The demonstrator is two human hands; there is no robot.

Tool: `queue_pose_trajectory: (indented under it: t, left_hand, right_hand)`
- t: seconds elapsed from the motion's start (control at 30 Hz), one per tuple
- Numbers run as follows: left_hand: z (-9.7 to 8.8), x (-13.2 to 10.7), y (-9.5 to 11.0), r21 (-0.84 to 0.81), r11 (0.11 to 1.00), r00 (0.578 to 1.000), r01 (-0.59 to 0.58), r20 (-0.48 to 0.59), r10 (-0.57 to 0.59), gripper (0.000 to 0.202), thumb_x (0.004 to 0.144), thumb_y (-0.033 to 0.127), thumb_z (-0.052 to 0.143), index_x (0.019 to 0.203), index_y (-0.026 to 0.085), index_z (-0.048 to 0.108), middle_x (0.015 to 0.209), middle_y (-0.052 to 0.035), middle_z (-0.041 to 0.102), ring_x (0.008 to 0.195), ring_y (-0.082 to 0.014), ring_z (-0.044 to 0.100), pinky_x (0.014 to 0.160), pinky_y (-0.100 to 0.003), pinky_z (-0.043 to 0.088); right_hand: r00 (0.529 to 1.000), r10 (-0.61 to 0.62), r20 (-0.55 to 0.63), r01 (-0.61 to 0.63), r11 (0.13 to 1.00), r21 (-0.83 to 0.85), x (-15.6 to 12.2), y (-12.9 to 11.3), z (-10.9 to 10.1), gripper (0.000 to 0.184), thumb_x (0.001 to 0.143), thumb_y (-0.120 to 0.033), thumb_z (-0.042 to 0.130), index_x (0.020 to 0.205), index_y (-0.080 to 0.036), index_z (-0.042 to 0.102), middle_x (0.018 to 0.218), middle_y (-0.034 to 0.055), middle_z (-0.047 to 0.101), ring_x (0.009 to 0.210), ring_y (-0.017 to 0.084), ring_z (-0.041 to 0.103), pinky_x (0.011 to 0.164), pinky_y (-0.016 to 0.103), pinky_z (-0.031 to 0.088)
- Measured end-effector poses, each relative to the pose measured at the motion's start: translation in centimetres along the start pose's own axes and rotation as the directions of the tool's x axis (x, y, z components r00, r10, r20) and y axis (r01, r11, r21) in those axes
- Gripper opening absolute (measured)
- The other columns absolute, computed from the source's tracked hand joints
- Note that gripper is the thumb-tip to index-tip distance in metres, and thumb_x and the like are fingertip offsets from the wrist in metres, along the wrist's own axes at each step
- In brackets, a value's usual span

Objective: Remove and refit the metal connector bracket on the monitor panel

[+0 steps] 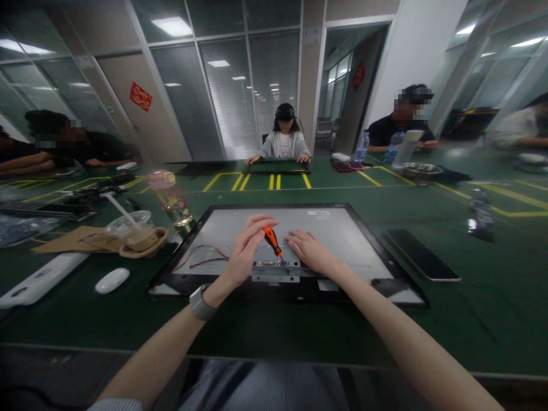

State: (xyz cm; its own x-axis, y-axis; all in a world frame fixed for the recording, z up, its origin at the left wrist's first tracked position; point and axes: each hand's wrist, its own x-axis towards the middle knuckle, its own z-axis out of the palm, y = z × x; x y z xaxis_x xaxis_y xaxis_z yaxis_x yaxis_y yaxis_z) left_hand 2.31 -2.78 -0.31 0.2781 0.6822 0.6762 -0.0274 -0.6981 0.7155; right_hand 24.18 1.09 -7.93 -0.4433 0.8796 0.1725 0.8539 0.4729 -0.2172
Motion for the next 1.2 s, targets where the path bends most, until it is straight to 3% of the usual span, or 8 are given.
queue_pose_trajectory:
  t: [0.13,0.33,0.57,0.8,0.87,0.97,1.03,1.2]
  left_hand:
    - [-0.1,0.1,0.3,-0.131,0.991,0.998,0.034,0.049,-0.028,0.026,0.1,0.028,0.049,0.113,0.019,0.07,0.107,-0.0085,0.067,0.102,-0.019,0.064,0.093,-0.034,0.052]
    - [0.5,0.0,-1.2,-0.102,0.994,0.996,0.042,-0.07,-0.049,0.017,0.09,0.034,0.068,0.097,0.021,0.075,0.09,-0.0032,0.059,0.083,-0.0138,0.06,0.075,-0.025,0.053]
    - [-0.1,0.2,-0.3,-0.123,0.991,0.998,0.062,0.017,-0.06,0.028,0.1,0.028,0.047,0.11,0.02,0.072,0.11,-0.0087,0.065,0.104,-0.0194,0.063,0.096,-0.034,0.05]
    - [0.3,0.1,-1.0,-0.107,0.994,0.997,0.026,-0.071,-0.034,0.017,0.087,0.034,0.071,0.097,0.021,0.076,0.089,-0.0031,0.06,0.082,-0.0138,0.061,0.078,-0.027,0.052]
    - [0.3,0.0,-0.8,-0.077,0.997,0.996,0.02,-0.08,-0.026,0.019,0.089,0.036,0.068,0.099,0.021,0.076,0.091,-0.0042,0.06,0.086,-0.0151,0.061,0.081,-0.029,0.052]
    - [0.0,-0.1,0.0,-0.037,0.999,1.0,-0.007,0.0,0.007,0.031,0.101,0.032,0.047,0.11,0.02,0.074,0.111,-0.0097,0.065,0.105,-0.0194,0.062,0.096,-0.035,0.049]
    - [-0.1,-0.1,0.5,-0.039,0.999,0.998,-0.027,0.047,0.029,0.03,0.101,0.029,0.046,0.114,0.019,0.072,0.117,-0.0102,0.067,0.112,-0.0206,0.062,0.101,-0.037,0.047]
    - [0.3,-0.3,-0.1,-0.057,0.998,1.0,0.001,-0.01,-0.001,0.022,0.095,0.028,0.059,0.111,0.02,0.072,0.097,-0.0064,0.068,0.091,-0.0168,0.065,0.082,-0.03,0.052]
  right_hand:
    - [1.0,0.022,0.007,-0.022,1.0,0.021,0.0,-0.1,-0.1,0.053,0.104,-0.038,0.021,0.14,-0.018,0.055,0.151,0.0134,0.05,0.143,0.028,0.041,0.117,0.055,0.029]
    - [1.0,0.013,0.007,-0.013,1.0,0.026,-0.1,0.0,-0.1,0.054,0.104,-0.038,0.022,0.14,-0.016,0.055,0.151,0.0153,0.05,0.142,0.029,0.042,0.117,0.055,0.029]
    - [1.0,0.014,0.003,-0.014,0.999,0.032,-0.2,-0.2,-0.3,0.054,0.105,-0.04,0.02,0.142,-0.019,0.053,0.152,0.0137,0.049,0.143,0.028,0.041,0.117,0.056,0.03]
    - [1.0,0.02,0.0,-0.02,1.0,0.019,-0.1,0.0,0.0,0.054,0.104,-0.039,0.022,0.14,-0.018,0.056,0.151,0.0143,0.05,0.141,0.03,0.043,0.117,0.055,0.03]
    - [1.0,0.015,-0.006,-0.015,1.0,0.015,0.0,0.1,0.2,0.054,0.104,-0.039,0.022,0.14,-0.018,0.056,0.151,0.0145,0.05,0.141,0.03,0.043,0.117,0.055,0.029]
    - [1.0,0.015,-0.007,-0.015,1.0,0.014,0.0,0.1,0.2,0.053,0.104,-0.038,0.022,0.14,-0.017,0.055,0.151,0.0146,0.05,0.141,0.029,0.043,0.117,0.055,0.029]
    - [1.0,0.018,-0.002,-0.018,1.0,0.013,-0.1,0.0,0.1,0.053,0.104,-0.037,0.022,0.141,-0.017,0.054,0.152,0.0147,0.049,0.142,0.029,0.043,0.117,0.055,0.029]
    - [1.0,0.017,0.004,-0.017,1.0,0.021,-0.2,-0.2,-0.2,0.052,0.104,-0.036,0.022,0.142,-0.018,0.053,0.152,0.0145,0.048,0.143,0.029,0.041,0.117,0.056,0.029]
